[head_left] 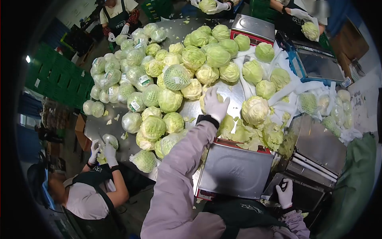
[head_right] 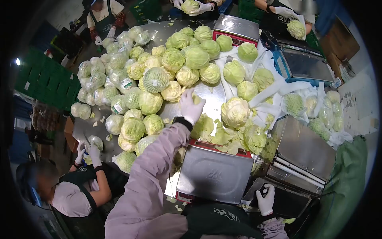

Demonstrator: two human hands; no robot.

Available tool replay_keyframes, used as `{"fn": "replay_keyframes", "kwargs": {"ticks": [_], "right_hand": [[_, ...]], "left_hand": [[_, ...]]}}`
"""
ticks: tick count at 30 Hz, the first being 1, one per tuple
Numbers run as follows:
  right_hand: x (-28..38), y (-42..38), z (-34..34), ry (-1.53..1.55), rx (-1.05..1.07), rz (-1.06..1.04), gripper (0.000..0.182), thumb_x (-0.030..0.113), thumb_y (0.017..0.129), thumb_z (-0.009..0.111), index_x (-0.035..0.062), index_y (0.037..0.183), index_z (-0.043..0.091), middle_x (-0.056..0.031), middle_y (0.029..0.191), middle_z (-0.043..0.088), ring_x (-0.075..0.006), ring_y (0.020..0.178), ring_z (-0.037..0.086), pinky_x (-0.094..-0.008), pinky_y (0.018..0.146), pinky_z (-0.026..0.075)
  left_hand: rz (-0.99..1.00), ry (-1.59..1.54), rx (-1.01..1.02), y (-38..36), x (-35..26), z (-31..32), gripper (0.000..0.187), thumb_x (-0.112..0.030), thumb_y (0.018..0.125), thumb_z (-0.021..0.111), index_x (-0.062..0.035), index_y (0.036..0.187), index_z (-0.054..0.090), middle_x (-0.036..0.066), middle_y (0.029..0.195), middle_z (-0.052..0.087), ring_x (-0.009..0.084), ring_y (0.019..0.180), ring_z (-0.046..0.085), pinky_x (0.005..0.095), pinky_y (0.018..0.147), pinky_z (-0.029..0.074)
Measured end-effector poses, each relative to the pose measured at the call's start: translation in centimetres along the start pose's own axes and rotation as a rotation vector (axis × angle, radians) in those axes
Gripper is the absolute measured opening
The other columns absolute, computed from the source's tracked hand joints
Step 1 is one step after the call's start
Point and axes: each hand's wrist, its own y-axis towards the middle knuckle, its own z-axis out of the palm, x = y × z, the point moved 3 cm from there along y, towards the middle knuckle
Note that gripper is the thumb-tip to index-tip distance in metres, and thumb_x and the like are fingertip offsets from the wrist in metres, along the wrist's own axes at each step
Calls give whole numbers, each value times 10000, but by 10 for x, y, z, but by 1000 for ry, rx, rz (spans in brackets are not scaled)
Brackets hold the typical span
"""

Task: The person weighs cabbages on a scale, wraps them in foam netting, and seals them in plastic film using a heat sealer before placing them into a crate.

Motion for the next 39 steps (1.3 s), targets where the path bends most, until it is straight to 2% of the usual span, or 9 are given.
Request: {"fn": "replay_keyframes", "kwargs": {"ticks": [2,6,12,18,21,26,31,34,39], "right_hand": [[0,1,0,-1,27,26,392,17,700,695,42,1029,483,-21,817,400,-137,740,414,-268,712,400],[-2,1,2,-13,-1,58,403,37,658,726,38,990,496,-56,811,438,-193,717,446,-315,701,415],[1,2,3,-85,-46,83,432,62,612,756,57,959,497,-58,755,439,-207,672,460,-330,639,402],[6,3,4,-131,-89,19,401,104,629,749,58,939,498,-72,752,444,-244,674,468,-355,639,405],[8,2,3,-147,-91,8,397,111,635,745,58,946,504,-70,752,455,-249,684,487,-362,640,410],[5,-1,3,-166,-107,-26,394,104,650,742,67,960,502,-73,769,464,-248,692,500,-359,641,423],[7,-5,-1,-146,-117,-63,363,98,674,728,67,958,505,-72,778,475,-244,696,507,-356,644,424],[6,-7,1,-126,-130,-109,355,85,683,719,65,969,510,-66,778,470,-236,691,501,-356,646,424],[1,-12,5,-111,-124,-137,371,58,690,710,55,1007,518,-64,805,479,-222,707,493,-348,678,426]], "left_hand": [[-31,-322,-107,41,-13,11,869,-431,709,734,7,1359,360,255,1356,375,390,1272,336,401,1087,265],[-578,-974,-178,149,-43,37,1190,-488,607,820,5,1457,148,278,1457,260,388,1321,334,402,1097,272],[-1096,-612,-193,196,-69,40,1324,-573,526,839,-80,1479,66,270,1486,154,419,1335,290,506,1095,244],[-816,-721,-315,160,-54,36,1051,-531,592,820,-142,1418,301,165,1450,298,364,1299,329,492,1067,305],[-573,-1799,120,141,-46,41,764,-447,772,726,-190,1390,356,76,1400,395,306,1268,386,529,990,411],[-241,-2142,905,31,-59,-17,767,-523,843,606,-130,1424,297,168,1448,338,365,1286,408,582,996,410],[-206,-1642,1131,-42,-54,-66,624,-234,888,631,-68,1402,317,133,1380,439,294,1225,494,454,1029,431],[55,-624,867,-57,-51,-77,858,-414,740,760,-6,1373,349,182,1318,497,275,1199,510,337,980,432],[230,213,780,-68,-22,-10,1154,-614,509,790,62,1344,369,286,1267,506,360,1178,514,368,983,420]]}}
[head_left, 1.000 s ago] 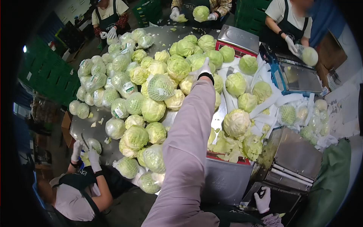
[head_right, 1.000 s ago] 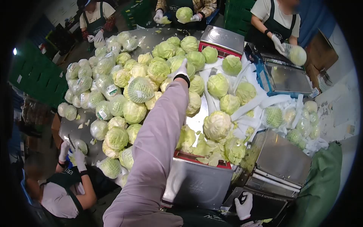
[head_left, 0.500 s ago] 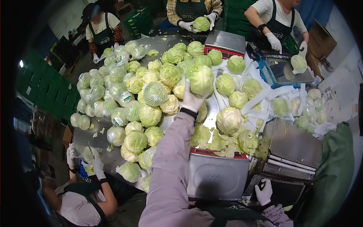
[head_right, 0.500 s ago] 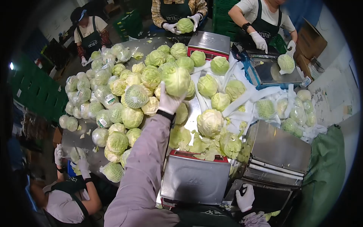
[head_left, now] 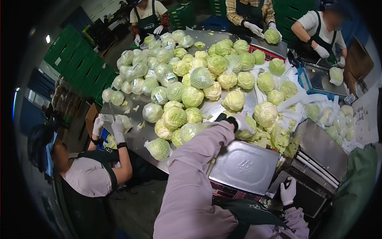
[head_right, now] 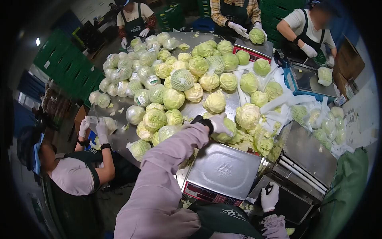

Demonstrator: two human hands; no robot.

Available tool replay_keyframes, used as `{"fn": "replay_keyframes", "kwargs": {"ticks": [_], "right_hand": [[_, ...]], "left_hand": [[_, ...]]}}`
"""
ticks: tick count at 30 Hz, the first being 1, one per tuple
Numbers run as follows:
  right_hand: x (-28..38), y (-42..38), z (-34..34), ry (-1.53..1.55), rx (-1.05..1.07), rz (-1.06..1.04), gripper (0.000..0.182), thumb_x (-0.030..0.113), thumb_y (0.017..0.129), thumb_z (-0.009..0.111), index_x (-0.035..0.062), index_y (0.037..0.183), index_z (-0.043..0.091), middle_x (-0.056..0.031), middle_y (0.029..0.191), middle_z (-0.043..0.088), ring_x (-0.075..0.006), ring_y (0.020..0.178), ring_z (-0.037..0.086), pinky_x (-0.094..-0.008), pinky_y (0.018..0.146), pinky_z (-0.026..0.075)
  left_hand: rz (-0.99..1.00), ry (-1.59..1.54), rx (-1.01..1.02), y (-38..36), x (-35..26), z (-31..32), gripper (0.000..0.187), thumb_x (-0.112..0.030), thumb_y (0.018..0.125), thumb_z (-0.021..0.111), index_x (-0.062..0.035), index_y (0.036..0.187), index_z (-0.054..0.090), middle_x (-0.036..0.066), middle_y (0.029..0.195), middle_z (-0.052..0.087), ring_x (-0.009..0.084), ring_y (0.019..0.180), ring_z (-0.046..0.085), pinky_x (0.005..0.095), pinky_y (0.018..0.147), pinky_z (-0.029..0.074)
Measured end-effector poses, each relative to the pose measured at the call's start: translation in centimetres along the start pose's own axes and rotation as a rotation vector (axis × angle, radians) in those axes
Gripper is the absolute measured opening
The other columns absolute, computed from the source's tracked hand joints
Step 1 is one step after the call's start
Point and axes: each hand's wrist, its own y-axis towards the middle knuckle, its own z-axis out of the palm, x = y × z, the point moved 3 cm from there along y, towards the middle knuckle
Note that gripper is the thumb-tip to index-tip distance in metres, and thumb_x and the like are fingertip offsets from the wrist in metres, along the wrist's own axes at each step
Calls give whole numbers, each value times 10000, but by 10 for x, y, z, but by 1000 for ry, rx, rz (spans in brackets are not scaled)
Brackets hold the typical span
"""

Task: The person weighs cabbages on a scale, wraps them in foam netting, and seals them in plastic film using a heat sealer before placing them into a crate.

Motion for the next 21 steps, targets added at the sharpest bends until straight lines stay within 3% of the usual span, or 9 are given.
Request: {"fn": "replay_keyframes", "kwargs": {"ticks": [3,6,9,10,11,12,14,16,21], "right_hand": [[-4,-1,2,9,-10,-19,385,42,687,705,50,1024,519,-67,831,483,-219,721,488,-344,695,426],[-8,-2,3,-3,-18,-31,391,40,685,703,48,1030,519,-70,849,488,-221,724,486,-341,704,427],[-1,-1,2,-12,-38,-42,388,42,687,699,43,1030,517,-75,866,494,-226,725,485,-341,711,428],[1,0,1,-12,-30,-29,385,40,687,697,42,1027,516,-77,872,495,-227,726,484,-341,712,427],[2,0,1,-12,-24,-15,382,38,688,695,40,1025,514,-79,878,497,-227,726,483,-342,713,427],[2,1,2,-12,-29,-4,375,35,688,694,39,1015,512,-81,868,494,-227,719,483,-338,706,427],[3,3,2,-15,-27,17,368,35,688,695,40,1006,509,-81,859,491,-227,711,482,-336,697,425],[3,6,3,-20,-21,34,362,35,688,696,40,996,507,-81,849,488,-227,704,481,-335,688,424],[3,9,4,-42,4,79,351,33,686,701,42,971,497,-80,828,480,-225,686,476,-340,661,417]], "left_hand": [[-68,86,-4,16,6,23,1141,-615,547,767,72,1358,352,294,1282,495,376,1189,505,370,981,425],[0,-355,-245,29,23,33,1017,-596,667,706,45,1374,352,288,1270,513,360,1179,521,359,978,426],[13,-445,-382,26,61,-10,803,-577,682,706,32,1189,571,228,1135,622,326,1058,600,358,942,448],[-264,-273,-454,3,67,-50,757,-510,665,754,49,1148,588,245,1124,622,317,1052,606,361,915,462],[-381,-303,-613,4,106,-66,815,-521,638,741,28,1208,545,254,1247,540,343,1119,565,403,924,465],[-447,-209,-910,3,135,-83,818,-504,599,771,19,1186,541,254,1186,557,348,1050,586,430,909,466],[-847,-98,-1068,-8,177,-113,990,-492,557,812,-2,1299,376,208,1264,466,357,1163,475,417,1008,378],[-978,-237,-978,-14,210,-127,1179,-508,558,812,-16,1429,190,228,1428,292,362,1295,345,437,1067,315],[-1168,-508,-685,17,201,-128,1245,-512,589,794,-27,1472,62,253,1494,169,373,1378,225,451,1117,232]]}}
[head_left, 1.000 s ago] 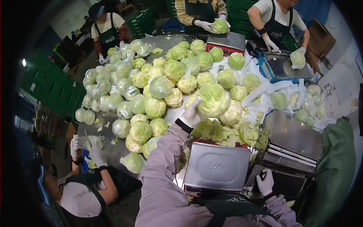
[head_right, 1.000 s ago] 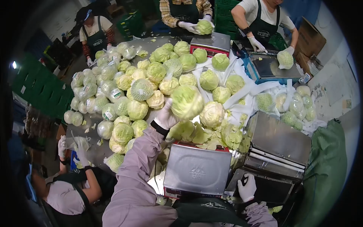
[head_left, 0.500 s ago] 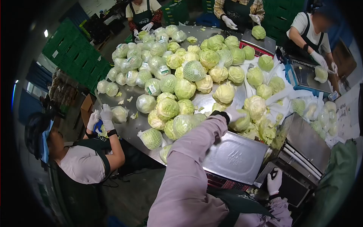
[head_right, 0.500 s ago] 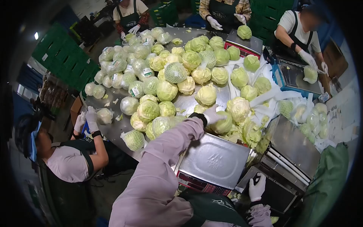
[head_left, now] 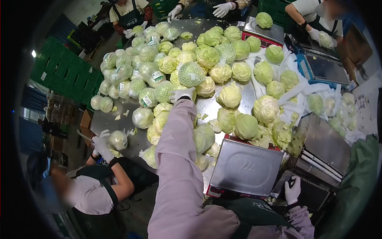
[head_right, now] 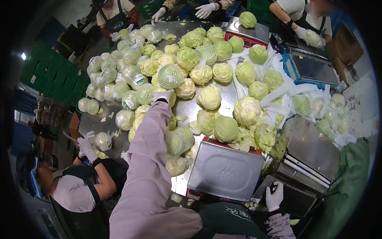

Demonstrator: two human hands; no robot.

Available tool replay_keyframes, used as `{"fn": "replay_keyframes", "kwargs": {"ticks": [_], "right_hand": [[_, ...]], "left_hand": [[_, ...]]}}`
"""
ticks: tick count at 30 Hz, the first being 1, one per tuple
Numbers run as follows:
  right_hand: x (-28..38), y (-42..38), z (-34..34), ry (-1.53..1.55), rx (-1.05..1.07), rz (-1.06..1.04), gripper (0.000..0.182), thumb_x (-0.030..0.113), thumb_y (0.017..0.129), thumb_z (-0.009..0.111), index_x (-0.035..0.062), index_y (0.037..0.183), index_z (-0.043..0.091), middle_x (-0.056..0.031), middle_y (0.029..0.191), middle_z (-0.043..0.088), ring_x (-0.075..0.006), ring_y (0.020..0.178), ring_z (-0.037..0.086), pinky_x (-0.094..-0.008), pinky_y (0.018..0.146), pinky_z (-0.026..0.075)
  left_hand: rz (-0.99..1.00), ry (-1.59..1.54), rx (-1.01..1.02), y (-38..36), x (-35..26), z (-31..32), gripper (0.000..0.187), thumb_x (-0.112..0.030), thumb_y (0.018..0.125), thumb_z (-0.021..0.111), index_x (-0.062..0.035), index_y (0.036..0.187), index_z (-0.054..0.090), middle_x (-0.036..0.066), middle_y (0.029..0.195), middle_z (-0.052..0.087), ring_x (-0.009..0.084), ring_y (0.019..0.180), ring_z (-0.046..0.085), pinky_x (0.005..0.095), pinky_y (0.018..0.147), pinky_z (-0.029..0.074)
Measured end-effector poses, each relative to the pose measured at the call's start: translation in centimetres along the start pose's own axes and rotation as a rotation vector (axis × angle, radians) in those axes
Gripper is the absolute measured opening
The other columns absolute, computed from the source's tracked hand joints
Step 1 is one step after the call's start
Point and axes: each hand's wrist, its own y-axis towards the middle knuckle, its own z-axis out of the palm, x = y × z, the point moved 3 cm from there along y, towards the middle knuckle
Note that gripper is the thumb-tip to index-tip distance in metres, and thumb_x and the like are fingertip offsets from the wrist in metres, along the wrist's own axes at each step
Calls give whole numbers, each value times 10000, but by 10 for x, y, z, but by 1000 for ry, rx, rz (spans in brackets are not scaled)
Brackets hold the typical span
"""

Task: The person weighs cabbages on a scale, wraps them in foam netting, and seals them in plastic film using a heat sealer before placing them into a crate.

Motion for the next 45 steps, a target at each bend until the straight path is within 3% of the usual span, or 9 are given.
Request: {"fn": "replay_keyframes", "kwargs": {"ticks": [7,17,21,27,31,38,40,41,45], "right_hand": [[9,2,0,-69,-12,-5,341,8,690,686,43,970,494,-88,820,484,-230,674,473,-339,654,417],[2,6,3,-30,-5,58,342,18,680,693,45,962,501,-81,806,475,-219,664,473,-331,643,413],[7,3,2,-49,-23,10,335,8,682,687,43,956,497,-88,801,473,-233,665,478,-341,636,412],[6,3,-2,-73,-2,32,338,28,693,691,41,967,493,-92,809,489,-225,668,491,-328,646,428],[5,3,0,-51,-24,27,313,41,695,683,49,945,495,-88,795,474,-248,663,480,-358,633,408],[10,2,-3,-41,-72,6,280,39,708,671,51,929,500,-88,811,489,-251,668,491,-360,628,414],[6,1,-4,-27,-72,7,286,42,706,672,48,936,503,-86,819,493,-243,665,493,-354,628,418],[5,1,-4,-9,-76,-15,286,41,704,672,47,937,506,-85,813,492,-238,660,492,-349,627,420],[1,-4,-5,177,-56,28,264,17,745,655,33,980,534,-41,757,481,-145,653,474,-279,627,429]], "left_hand": [[274,53,193,54,37,1,1320,-571,506,831,25,1441,114,279,1435,280,370,1272,411,380,1057,351],[326,415,47,-15,9,-8,1360,-617,505,815,-124,1491,18,307,1445,187,437,1284,363,437,1064,331],[321,475,182,6,13,-12,1400,-718,493,756,48,1452,83,317,1409,278,413,1294,366,398,1068,330],[287,-27,165,33,13,6,1314,-508,515,867,94,1432,144,257,1473,260,318,1357,313,332,1101,282],[281,104,221,46,11,8,1304,-564,544,808,10,1473,96,246,1465,299,337,1340,350,347,1109,276],[333,-48,192,11,9,-25,1213,-412,552,876,77,1412,174,236,1341,435,310,1184,502,405,981,416],[336,-358,434,-13,16,-33,1158,-520,579,812,41,1405,225,227,1321,460,369,1156,519,457,948,439],[265,-477,573,-43,18,-46,899,-433,678,789,-68,1376,354,152,1236,548,300,1086,569,564,872,451],[177,-1060,1407,-136,40,-48,608,-499,875,526,-156,1368,431,99,1365,490,306,1248,468,551,999,388]]}}
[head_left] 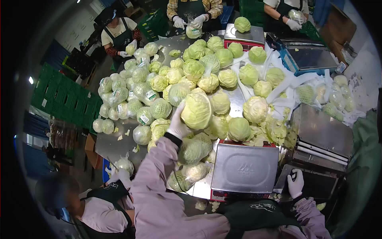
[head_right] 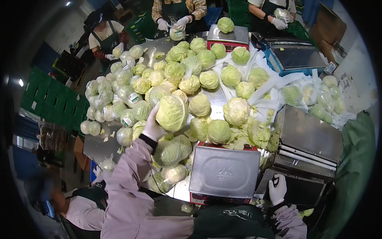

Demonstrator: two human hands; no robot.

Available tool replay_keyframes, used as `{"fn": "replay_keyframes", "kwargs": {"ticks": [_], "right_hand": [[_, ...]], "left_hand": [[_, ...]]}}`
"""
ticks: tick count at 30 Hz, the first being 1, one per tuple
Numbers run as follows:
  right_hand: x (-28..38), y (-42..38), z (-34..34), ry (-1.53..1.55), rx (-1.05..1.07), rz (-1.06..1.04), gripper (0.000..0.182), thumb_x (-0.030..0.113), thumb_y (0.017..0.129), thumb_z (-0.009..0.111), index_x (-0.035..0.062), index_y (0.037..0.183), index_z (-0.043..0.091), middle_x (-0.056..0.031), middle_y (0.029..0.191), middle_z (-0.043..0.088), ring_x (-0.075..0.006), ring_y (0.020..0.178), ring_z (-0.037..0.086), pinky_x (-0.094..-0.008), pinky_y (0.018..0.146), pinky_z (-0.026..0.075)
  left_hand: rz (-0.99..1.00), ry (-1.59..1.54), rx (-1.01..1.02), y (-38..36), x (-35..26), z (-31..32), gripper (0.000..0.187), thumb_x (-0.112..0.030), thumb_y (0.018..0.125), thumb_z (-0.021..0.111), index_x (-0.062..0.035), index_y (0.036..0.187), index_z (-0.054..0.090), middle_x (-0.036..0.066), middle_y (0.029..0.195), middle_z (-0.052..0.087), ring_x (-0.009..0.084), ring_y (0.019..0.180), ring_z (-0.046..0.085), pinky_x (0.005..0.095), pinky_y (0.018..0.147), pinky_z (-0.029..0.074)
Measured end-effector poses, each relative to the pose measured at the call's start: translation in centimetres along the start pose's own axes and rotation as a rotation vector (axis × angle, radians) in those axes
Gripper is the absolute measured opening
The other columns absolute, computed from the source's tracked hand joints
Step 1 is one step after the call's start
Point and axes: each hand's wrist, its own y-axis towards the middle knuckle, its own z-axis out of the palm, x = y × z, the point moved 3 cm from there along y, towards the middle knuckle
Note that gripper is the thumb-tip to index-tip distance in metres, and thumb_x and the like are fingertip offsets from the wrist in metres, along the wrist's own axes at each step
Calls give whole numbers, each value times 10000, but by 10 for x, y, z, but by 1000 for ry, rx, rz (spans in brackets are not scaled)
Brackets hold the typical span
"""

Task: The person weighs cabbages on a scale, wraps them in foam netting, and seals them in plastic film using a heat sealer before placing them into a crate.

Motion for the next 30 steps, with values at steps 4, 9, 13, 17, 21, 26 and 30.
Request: {"fn": "replay_keyframes", "kwargs": {"ticks": [4,9,13,17,21,26,30], "right_hand": [[56,-6,16,420,144,-45,348,14,814,625,2,1152,543,3,845,547,-63,705,472,-210,662,439],[169,-2,34,751,500,-268,888,180,800,709,11,1473,155,-177,1472,292,-283,1357,304,-401,1081,305],[166,-12,54,818,561,-199,797,220,832,704,-4,1438,237,-144,1382,388,-227,1266,394,-348,1050,333],[127,-12,75,646,611,-186,768,228,854,688,-9,1434,243,-134,1351,422,-214,1228,427,-335,1005,377],[114,-29,74,671,783,251,833,237,869,673,-2,1466,143,-168,1361,419,-215,1236,427,-318,977,398],[81,-39,78,838,642,122,784,187,888,644,36,1476,148,-190,1448,319,-263,1296,388,-326,998,395],[57,-51,54,820,559,107,620,138,904,607,13,1426,295,-147,1376,409,-217,1204,468,-305,958,425]], "left_hand": [[-66,-232,225,-68,79,85,638,-580,879,407,-187,1381,403,87,1399,442,298,1275,431,552,1010,375],[-350,-540,208,-122,196,109,680,-668,856,380,-214,1360,426,64,1358,472,278,1180,508,458,902,471],[-393,-691,95,-143,262,90,797,-713,828,418,-133,1374,386,130,1335,474,309,1177,508,460,931,466],[-515,-611,-99,-141,308,42,953,-765,799,420,-10,1374,329,206,1311,471,338,1201,496,442,971,448],[-650,-428,-163,-167,304,38,1016,-793,799,353,44,1373,311,215,1377,425,291,1231,489,420,979,443],[-489,-108,-338,-206,276,0,921,-774,817,355,-7,1327,359,185,1268,513,278,1037,569,453,886,478],[-70,-149,-446,-239,214,-38,628,-584,902,462,-56,1242,486,116,1082,584,229,925,589,385,832,497]]}}
